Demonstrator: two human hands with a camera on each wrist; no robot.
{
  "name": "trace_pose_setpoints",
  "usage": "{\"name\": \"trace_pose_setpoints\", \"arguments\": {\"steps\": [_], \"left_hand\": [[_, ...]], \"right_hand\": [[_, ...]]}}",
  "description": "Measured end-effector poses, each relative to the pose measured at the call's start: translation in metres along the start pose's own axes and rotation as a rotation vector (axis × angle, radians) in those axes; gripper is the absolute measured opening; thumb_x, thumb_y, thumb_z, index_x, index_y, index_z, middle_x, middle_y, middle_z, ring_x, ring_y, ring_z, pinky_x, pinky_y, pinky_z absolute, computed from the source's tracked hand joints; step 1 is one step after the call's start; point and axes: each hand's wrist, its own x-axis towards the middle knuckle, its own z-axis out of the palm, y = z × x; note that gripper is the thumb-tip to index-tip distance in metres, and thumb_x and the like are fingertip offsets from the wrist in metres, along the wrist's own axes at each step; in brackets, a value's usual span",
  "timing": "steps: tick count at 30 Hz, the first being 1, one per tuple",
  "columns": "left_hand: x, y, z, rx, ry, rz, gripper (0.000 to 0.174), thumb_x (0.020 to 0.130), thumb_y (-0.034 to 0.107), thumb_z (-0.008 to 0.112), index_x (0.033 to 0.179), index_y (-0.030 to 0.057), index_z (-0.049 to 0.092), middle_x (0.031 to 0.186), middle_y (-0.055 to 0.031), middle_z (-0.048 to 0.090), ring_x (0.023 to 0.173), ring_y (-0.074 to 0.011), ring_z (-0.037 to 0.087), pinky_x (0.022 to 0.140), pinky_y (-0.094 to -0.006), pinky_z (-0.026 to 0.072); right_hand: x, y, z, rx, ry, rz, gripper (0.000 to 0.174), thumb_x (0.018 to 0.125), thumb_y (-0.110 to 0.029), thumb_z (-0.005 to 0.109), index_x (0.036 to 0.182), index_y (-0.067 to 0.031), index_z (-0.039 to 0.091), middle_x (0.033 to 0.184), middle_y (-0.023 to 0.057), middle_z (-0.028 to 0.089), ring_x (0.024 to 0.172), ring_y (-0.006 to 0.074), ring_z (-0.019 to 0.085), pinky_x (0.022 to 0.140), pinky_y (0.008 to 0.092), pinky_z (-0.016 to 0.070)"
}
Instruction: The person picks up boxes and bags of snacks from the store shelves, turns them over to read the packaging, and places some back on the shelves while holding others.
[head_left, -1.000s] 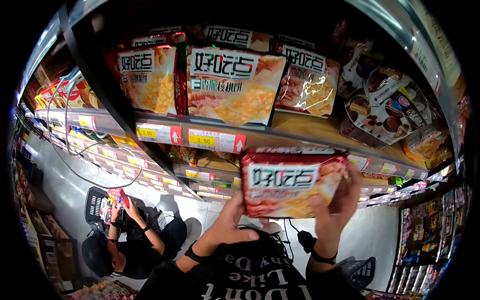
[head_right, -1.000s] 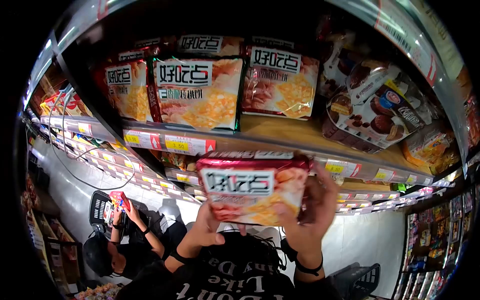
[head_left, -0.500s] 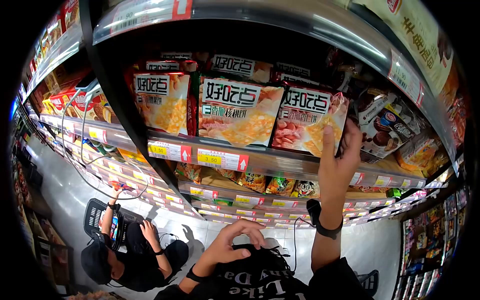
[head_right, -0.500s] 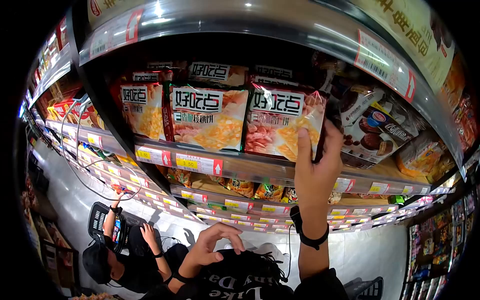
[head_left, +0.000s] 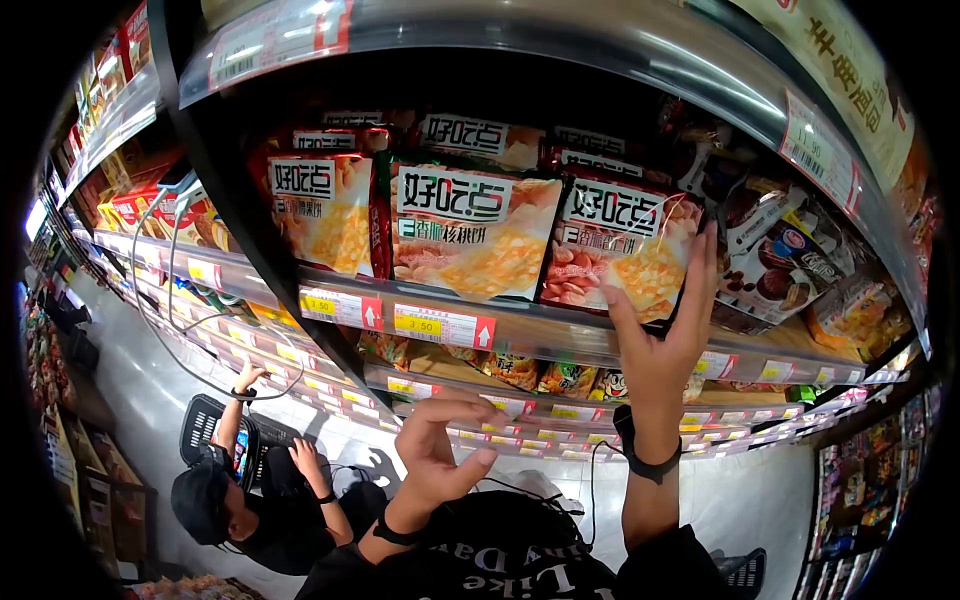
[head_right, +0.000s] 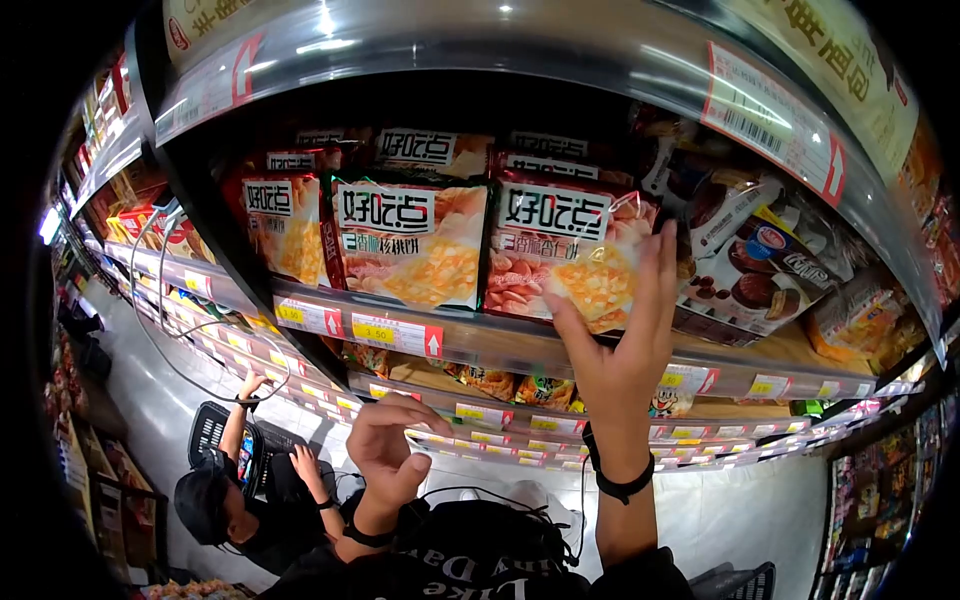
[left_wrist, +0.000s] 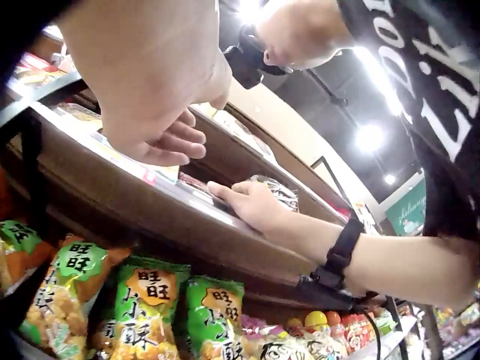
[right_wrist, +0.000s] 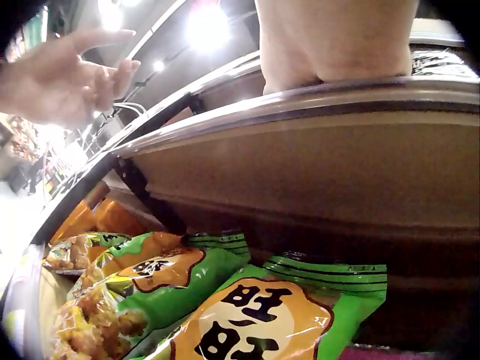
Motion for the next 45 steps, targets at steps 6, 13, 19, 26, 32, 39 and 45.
{"name": "trace_pose_setpoints", "arguments": {"steps": [6,13,19,26,32,39,45], "left_hand": [[0.067,0.016,0.019,0.787,0.198,0.453,0.070,0.076,0.021,0.093,0.133,0.0054,0.056,0.143,-0.0212,0.051,0.132,-0.0364,0.053,0.106,-0.0457,0.0466],[0.111,0.017,0.038,1.127,0.457,0.412,0.109,0.073,0.027,0.095,0.161,0.0050,0.035,0.165,-0.0268,0.027,0.153,-0.0398,0.029,0.123,-0.0508,0.0280],[0.124,0.007,0.043,1.249,0.463,0.302,0.110,0.075,0.036,0.095,0.162,0.0066,0.034,0.165,-0.0307,0.026,0.151,-0.0467,0.030,0.120,-0.0563,0.0287],[0.133,-0.003,0.044,1.125,0.561,0.415,0.101,0.070,0.026,0.094,0.155,0.0037,0.044,0.154,-0.0257,0.039,0.143,-0.0390,0.040,0.114,-0.0483,0.0358],[0.135,0.010,0.036,1.000,0.532,0.699,0.109,0.067,0.034,0.091,0.155,-0.0008,0.036,0.154,-0.0287,0.035,0.142,-0.0415,0.040,0.114,-0.0489,0.0376],[0.063,0.006,0.054,-0.286,0.286,0.256,0.122,0.064,0.041,0.094,0.156,-0.0031,0.027,0.157,-0.0300,0.031,0.146,-0.0421,0.039,0.121,-0.0515,0.0331],[0.057,0.002,0.045,-0.316,0.238,0.277,0.123,0.064,0.042,0.095,0.156,-0.0022,0.027,0.157,-0.0306,0.031,0.146,-0.0425,0.038,0.121,-0.0521,0.0335]], "right_hand": [[-0.001,0.011,0.001,-0.006,0.017,-0.315,0.071,0.085,-0.012,0.088,0.145,0.0047,0.055,0.151,0.0248,0.056,0.141,0.0448,0.053,0.116,0.0544,0.0442],[0.002,0.004,-0.001,0.024,-0.038,-0.248,0.032,0.083,-0.003,0.083,0.113,0.0000,0.075,0.134,0.0184,0.070,0.133,0.0407,0.062,0.111,0.0537,0.0473],[-0.001,0.006,0.002,-0.052,-0.037,-0.272,0.029,0.087,0.000,0.072,0.116,-0.0007,0.077,0.133,0.0182,0.072,0.134,0.0400,0.062,0.115,0.0572,0.0433],[-0.002,0.005,0.002,-0.057,-0.035,-0.267,0.030,0.087,0.001,0.070,0.116,-0.0008,0.077,0.133,0.0181,0.072,0.134,0.0395,0.063,0.114,0.0575,0.0437],[-0.003,0.003,0.002,-0.070,-0.028,-0.254,0.028,0.088,0.001,0.069,0.115,-0.0013,0.077,0.134,0.0187,0.072,0.135,0.0397,0.062,0.114,0.0593,0.0435],[-0.002,-0.003,0.000,-0.025,-0.046,-0.266,0.034,0.089,-0.001,0.070,0.122,-0.0033,0.073,0.136,0.0193,0.070,0.131,0.0411,0.064,0.115,0.0598,0.0411],[-0.006,-0.002,0.002,-0.035,-0.027,-0.245,0.031,0.090,-0.003,0.070,0.120,-0.0026,0.074,0.135,0.0198,0.070,0.131,0.0418,0.063,0.116,0.0587,0.0410]]}}
